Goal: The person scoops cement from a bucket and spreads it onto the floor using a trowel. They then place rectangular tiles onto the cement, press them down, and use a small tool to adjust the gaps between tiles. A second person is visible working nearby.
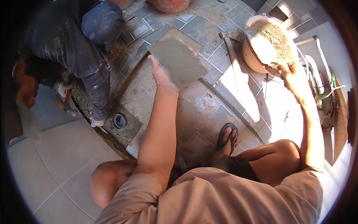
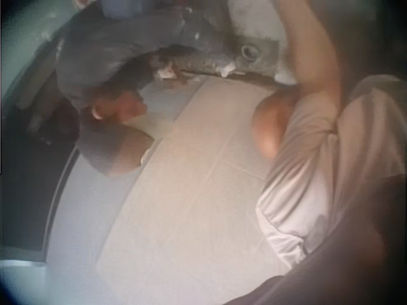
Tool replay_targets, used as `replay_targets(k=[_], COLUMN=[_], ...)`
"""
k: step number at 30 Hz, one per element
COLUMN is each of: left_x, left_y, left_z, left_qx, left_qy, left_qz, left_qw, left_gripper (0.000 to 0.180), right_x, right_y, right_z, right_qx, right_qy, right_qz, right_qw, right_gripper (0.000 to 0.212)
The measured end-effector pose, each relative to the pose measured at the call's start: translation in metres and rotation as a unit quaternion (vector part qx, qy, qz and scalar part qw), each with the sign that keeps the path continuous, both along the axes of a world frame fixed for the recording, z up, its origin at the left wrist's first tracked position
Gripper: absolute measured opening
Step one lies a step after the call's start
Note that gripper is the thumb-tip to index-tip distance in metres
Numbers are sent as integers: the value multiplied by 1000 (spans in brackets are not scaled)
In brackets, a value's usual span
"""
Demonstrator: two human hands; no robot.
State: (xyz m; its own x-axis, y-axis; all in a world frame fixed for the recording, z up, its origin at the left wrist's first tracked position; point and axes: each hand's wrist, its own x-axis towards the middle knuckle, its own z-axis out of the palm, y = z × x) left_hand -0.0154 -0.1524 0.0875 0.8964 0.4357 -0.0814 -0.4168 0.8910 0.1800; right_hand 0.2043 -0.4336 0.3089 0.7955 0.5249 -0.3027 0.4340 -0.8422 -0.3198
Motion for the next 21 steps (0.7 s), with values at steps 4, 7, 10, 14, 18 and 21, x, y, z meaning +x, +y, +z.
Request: replay_targets(k=[4,7,10,14,18,21], left_x=[-18,-31,-26,-20,6,13], left_y=[12,21,20,24,23,31], left_z=[-4,-5,2,-19,-11,-9], left_qx=[8,1,6,-44,-92,-106], left_qy=[1,95,188,192,187,257], left_qz=[26,73,111,122,125,132], left_qw=[1000,993,976,973,970,952], left_gripper=[103,103,102,99,96,90], right_x=[82,31,-51,-124,-145,-152], right_y=[-49,-9,43,88,116,140], right_z=[-14,-25,-54,-118,-178,-196], right_qx=[-106,1,159,189,345,436], right_qy=[-281,-386,-197,130,106,68], right_qz=[83,184,302,337,249,200], right_qw=[950,904,919,913,899,875], right_gripper=[33,28,25,53,47,33])
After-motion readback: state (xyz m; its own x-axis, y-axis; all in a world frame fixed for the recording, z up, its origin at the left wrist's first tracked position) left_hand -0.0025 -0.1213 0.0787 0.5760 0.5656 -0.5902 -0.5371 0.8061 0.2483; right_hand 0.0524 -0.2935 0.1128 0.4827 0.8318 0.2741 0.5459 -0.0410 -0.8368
